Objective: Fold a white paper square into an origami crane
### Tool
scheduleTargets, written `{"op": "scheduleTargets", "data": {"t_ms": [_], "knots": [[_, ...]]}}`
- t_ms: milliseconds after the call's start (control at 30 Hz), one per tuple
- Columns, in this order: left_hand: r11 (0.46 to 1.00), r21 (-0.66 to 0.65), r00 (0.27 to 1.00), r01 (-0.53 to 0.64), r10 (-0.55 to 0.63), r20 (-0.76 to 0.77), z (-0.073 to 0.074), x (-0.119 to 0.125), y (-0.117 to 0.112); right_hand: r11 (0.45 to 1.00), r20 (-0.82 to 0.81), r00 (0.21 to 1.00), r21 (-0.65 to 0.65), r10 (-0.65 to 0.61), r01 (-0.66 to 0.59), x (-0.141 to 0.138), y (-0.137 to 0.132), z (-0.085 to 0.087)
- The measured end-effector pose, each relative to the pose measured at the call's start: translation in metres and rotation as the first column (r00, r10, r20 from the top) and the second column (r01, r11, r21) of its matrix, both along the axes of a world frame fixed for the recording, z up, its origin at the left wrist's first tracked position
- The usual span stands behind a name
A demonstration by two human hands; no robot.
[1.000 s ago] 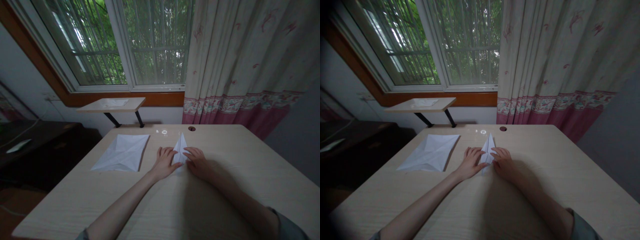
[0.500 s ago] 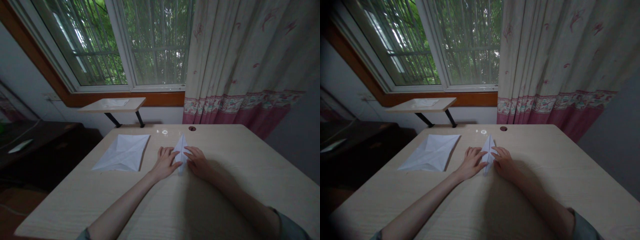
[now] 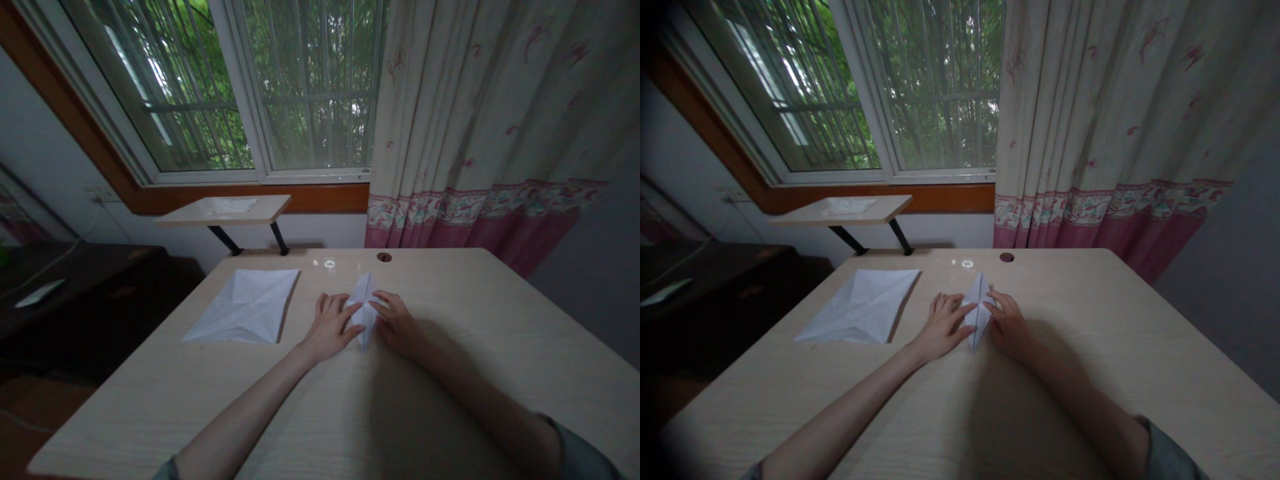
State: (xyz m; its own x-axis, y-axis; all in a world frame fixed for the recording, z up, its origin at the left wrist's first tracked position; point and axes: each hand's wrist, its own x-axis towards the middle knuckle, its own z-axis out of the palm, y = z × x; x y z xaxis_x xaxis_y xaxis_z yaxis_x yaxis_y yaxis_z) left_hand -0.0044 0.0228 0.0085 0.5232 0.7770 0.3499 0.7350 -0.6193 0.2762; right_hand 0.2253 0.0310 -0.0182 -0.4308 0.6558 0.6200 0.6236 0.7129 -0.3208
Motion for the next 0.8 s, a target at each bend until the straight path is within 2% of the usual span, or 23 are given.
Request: {"op": "scheduleTargets", "data": {"t_ms": [167,333,800], "knots": [[1.0,0.02,1.0,0.006,-0.006,0.015,0.0,0.0,0.0,1.0,0.027,0.999,0.005,-0.026,0.026,0.001,-0.001,0.002],[1.0,0.022,0.999,-0.011,0.01,0.033,0.003,0.001,-0.002,0.999,0.028,1.0,0.037,0.002,-0.003,0.0,-0.004,0.007],[0.997,0.07,0.999,0.021,-0.023,0.036,0.007,0.002,-0.004,0.998,-0.096,0.993,-0.013,0.062,-0.063,0.0,-0.007,0.012]]}}
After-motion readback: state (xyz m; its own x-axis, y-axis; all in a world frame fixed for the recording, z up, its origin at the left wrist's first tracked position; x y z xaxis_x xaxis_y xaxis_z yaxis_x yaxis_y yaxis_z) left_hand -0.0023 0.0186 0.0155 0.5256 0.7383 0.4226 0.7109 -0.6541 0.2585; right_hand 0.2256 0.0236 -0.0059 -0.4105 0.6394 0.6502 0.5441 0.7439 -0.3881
